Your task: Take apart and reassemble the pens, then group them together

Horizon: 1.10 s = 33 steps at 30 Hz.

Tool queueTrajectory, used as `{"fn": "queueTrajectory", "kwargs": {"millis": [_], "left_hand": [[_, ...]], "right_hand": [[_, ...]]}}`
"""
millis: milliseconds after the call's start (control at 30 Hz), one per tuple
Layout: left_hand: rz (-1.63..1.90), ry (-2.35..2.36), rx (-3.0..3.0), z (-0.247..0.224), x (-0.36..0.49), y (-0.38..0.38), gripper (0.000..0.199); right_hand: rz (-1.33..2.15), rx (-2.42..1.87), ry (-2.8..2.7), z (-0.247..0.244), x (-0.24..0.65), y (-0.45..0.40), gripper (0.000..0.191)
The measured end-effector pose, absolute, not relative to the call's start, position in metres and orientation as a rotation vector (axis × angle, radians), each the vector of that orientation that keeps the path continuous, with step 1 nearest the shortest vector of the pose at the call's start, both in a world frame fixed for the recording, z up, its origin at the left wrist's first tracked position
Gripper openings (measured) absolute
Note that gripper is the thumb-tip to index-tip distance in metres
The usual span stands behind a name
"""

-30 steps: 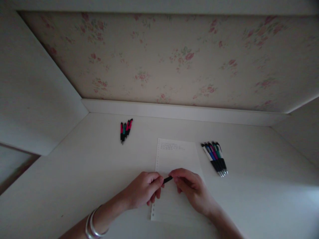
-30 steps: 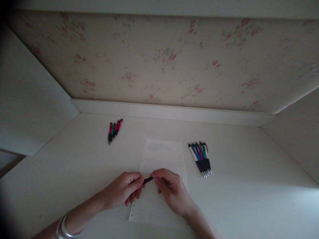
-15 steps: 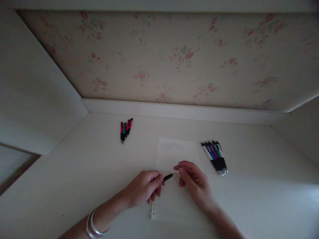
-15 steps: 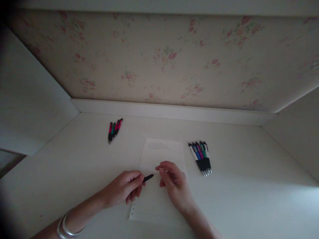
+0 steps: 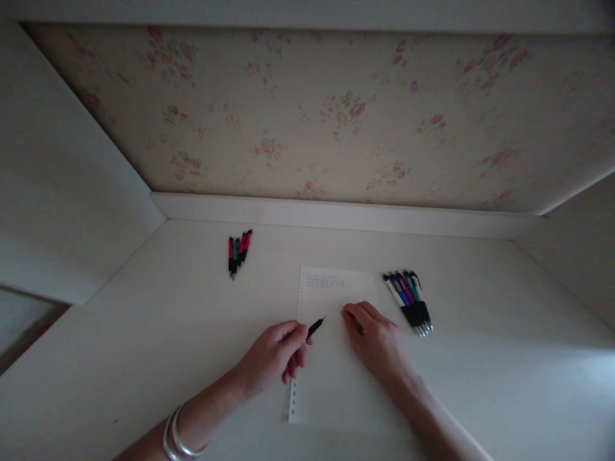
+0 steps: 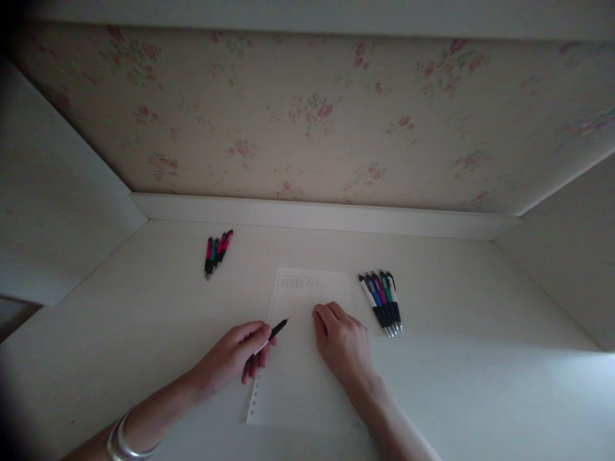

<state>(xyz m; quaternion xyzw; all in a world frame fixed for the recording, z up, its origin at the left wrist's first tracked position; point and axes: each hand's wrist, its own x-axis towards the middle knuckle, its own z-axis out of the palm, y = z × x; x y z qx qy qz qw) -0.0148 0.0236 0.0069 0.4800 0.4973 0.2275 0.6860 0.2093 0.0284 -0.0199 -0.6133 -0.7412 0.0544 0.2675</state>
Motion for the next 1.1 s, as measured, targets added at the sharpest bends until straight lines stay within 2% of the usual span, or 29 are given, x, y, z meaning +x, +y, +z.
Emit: {"fn": "queueTrajectory", "kwargs": {"millis": [200, 367, 567, 667, 933, 1100], "left_hand": [[0.719, 1.093, 0.805, 0.013, 0.005, 0.024, 0.048], [0.762, 1.012, 0.741, 0.007, 0.022, 0.028, 0.047], [0.736, 0.971, 0.969, 0.002, 0.025, 0.024, 0.047], [0.693, 0.963, 1.066, 0.002, 0.025, 0.022, 0.051], [0.634, 0.924, 1.06, -0.006, 0.022, 0.021, 0.045], [0.616, 0.944, 1.014, -0.003, 0.021, 0.02, 0.04]], "right_hand": [[0.2, -1.645, -1.975, -0.019, 0.207, 0.024, 0.027], [0.347, -1.508, -1.892, -0.015, 0.206, 0.02, 0.026], [1.053, -1.378, -1.597, 0.002, 0.187, 0.017, 0.03], [1.281, -1.284, -1.465, 0.005, 0.179, 0.017, 0.036], [1.376, -1.307, -0.984, 0.001, 0.187, 0.021, 0.042], [1.227, -1.356, -0.868, 0.0, 0.198, 0.027, 0.045]]}}
